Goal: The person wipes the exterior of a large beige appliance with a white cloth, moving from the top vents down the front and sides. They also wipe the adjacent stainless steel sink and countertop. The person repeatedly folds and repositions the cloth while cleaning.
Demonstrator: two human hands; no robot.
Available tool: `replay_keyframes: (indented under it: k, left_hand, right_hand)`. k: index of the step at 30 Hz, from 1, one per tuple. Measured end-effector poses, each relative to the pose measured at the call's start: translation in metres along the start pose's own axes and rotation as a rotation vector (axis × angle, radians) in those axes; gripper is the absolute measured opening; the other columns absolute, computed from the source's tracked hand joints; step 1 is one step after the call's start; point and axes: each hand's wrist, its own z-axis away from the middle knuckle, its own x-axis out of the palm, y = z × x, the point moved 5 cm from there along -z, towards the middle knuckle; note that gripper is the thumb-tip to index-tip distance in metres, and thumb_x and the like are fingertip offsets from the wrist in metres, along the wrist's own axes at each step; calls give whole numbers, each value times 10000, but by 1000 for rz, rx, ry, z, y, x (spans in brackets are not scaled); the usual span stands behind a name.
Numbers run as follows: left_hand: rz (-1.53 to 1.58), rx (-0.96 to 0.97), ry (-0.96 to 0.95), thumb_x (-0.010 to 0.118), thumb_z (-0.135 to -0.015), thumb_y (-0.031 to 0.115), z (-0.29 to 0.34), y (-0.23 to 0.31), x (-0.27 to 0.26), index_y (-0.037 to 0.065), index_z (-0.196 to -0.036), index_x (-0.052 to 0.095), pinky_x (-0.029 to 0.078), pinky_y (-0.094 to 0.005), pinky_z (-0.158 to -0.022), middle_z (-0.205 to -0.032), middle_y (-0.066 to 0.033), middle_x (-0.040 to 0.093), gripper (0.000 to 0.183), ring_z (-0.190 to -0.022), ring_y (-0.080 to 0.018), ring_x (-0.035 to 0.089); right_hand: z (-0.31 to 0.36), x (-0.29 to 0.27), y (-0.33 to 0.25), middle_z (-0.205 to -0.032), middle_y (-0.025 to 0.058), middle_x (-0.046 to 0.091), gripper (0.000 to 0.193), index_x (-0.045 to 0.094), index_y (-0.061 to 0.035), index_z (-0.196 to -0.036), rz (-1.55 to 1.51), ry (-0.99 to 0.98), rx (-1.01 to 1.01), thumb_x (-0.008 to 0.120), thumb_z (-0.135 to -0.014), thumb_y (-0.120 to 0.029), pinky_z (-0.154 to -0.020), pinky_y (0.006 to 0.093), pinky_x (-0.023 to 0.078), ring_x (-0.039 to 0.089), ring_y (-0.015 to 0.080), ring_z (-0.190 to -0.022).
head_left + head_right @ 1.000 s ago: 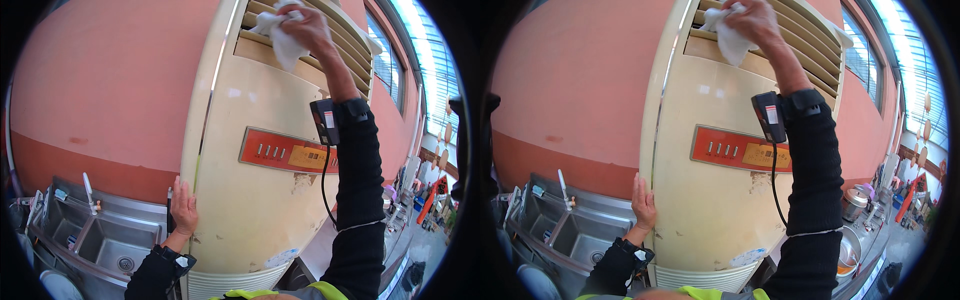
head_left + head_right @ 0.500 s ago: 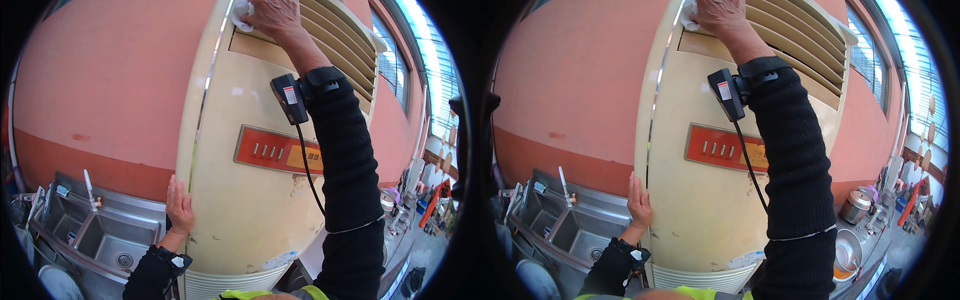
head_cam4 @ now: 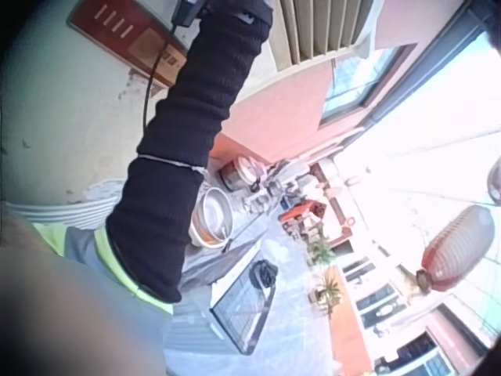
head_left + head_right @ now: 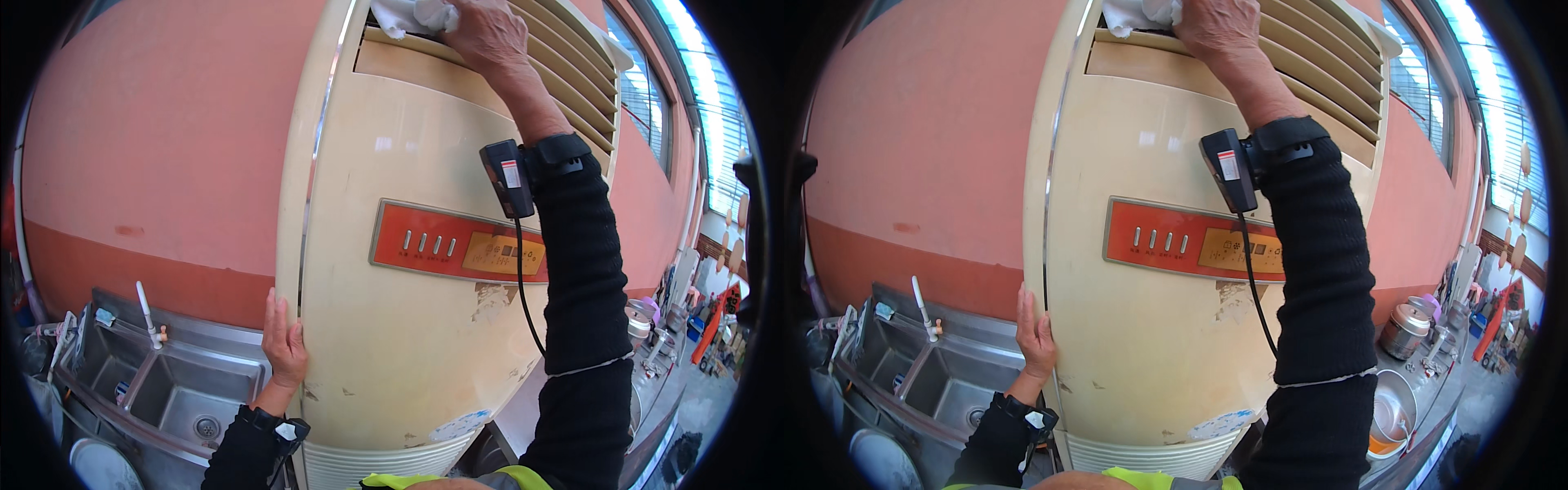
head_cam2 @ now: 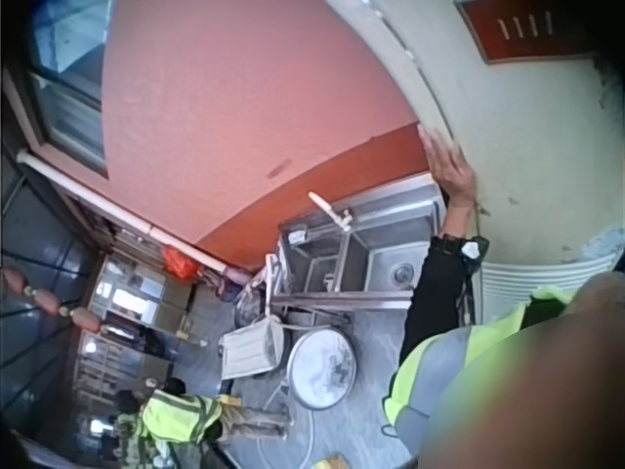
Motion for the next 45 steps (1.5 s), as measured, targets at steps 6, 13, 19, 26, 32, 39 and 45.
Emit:
replay_keyframes:
  k: [6, 13, 19, 26, 32, 39, 45]
  left_hand:
    - [9, -7, 13, 529, -906, 112, 1, 0, 0, 1, -1301, 446, 398, -411, -980, -1341, -260, 430, 419, -1207, -412, 458]
    - [2, 18, 24, 540, -901, 122, 0, 2, -3, 4, -1298, 454, 414, -411, -962, -1328, -264, 442, 422, -1189, -415, 473]
    - [-26, 24, 24, 531, -910, 153, -1, 2, -2, 14, -1300, 457, 418, -416, -955, -1328, -264, 442, 420, -1184, -419, 476]
    - [-24, 10, 15, 521, -916, 168, 1, 2, -2, 12, -1291, 460, 399, -440, -975, -1324, -261, 447, 411, -1182, -420, 476]
    - [-31, 37, 6, 505, -926, 158, -1, 0, -2, 16, -1308, 434, 394, -424, -986, -1340, -253, 431, 414, -1206, -412, 457]
    - [10, 20, -11, 508, -922, 139, 1, -3, -2, 17, -1314, 429, 406, -406, -977, -1352, -251, 420, 419, -1217, -412, 448]
    - [6, 33, -5, 507, -922, 138, -1, 0, -2, 14, -1316, 428, 406, -409, -977, -1348, -252, 425, 421, -1219, -410, 448]
  right_hand:
    - [4, 14, 49, -816, 95, 645, 331, 622, -4, -1025, -934, 86, 242, 695, -735, -145, -638, 314, 523, 640, 200, -709]
    - [-7, 51, 62, -950, 70, 629, 314, 551, -44, -1115, -1984, 549, 622, 647, -829, -131, -728, 365, 564, 640, 210, -826]
    - [-30, -5, 19, -901, 44, 629, 231, 595, -42, -1046, -1870, 429, 210, 645, -833, -118, -688, 314, 532, 622, 150, -802]
    - [-42, -37, 25, -980, 79, 605, 487, 471, -40, -1177, -1330, 373, 216, 707, -762, -136, -700, 315, 515, 608, 179, -865]
    - [-23, -9, -4, -1005, 137, 546, 427, 538, -117, -1041, -356, 342, -104, 735, -665, -170, -778, 458, 445, 554, 356, -939]
    - [-22, -17, -48, -964, 99, 554, 261, 604, -145, -970, -139, 245, -304, 638, -753, -285, -738, 433, 436, 534, 291, -968]
    - [-21, -21, -76, -947, 105, 564, 273, 618, -131, -892, 151, 150, -365, 623, -694, -319, -724, 444, 422, 532, 265, -931]
